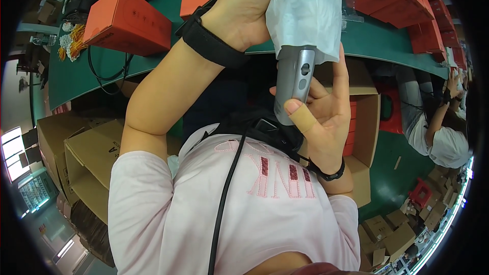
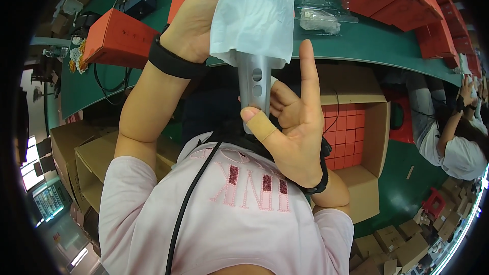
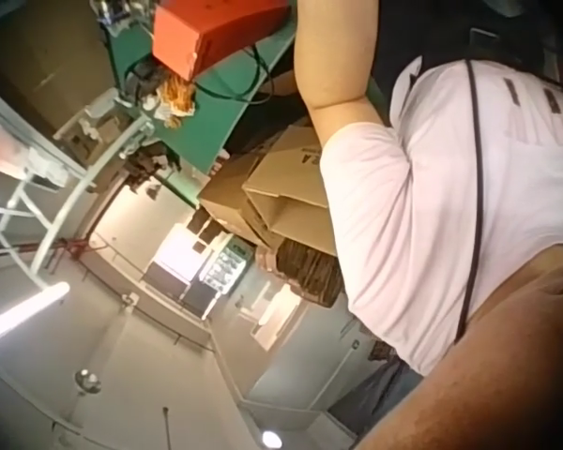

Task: Packaging handheld fans into individual red boxes and then into larger cartons.

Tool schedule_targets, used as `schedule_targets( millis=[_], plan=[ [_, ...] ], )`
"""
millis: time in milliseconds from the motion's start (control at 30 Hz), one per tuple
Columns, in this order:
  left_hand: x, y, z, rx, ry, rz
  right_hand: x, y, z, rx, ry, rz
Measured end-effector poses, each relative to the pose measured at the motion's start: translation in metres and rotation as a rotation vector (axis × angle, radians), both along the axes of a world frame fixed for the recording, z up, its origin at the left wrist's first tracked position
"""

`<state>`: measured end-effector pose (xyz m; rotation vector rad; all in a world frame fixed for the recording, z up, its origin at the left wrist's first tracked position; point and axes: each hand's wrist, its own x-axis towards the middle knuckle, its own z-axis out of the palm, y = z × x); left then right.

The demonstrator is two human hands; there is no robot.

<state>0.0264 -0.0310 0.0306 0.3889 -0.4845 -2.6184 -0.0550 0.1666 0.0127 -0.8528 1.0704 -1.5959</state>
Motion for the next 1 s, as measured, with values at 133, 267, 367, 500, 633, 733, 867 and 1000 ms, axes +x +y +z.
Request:
schedule_targets(
  millis=[133,267,367,500,633,733,867,1000],
  plan=[
    [0.007,0.000,-0.005,-0.069,0.164,0.004,-0.007,0.000,0.012,0.046,0.020,-0.018],
    [-0.021,0.042,-0.010,-0.600,-0.151,0.514,-0.031,-0.007,0.010,-0.047,-0.106,-0.087],
    [-0.035,0.090,-0.015,-0.604,-0.198,0.317,-0.053,-0.018,-0.001,-0.134,-0.116,-0.189],
    [-0.048,0.095,-0.025,-0.356,-0.031,-0.001,-0.075,-0.010,-0.005,-0.134,-0.054,-0.338],
    [-0.079,0.109,-0.019,-0.006,-0.082,-0.051,-0.092,0.005,-0.004,0.041,0.403,-0.467],
    [-0.101,0.116,-0.026,0.071,-0.039,-0.083,-0.116,0.019,0.010,0.108,0.887,-0.825],
    [-0.121,0.127,-0.016,0.219,0.080,-0.110,-0.122,0.052,0.013,0.134,0.940,-0.993],
    [-0.129,0.136,-0.016,0.241,0.101,-0.223,-0.122,0.073,0.009,0.175,0.930,-1.102]
  ],
)
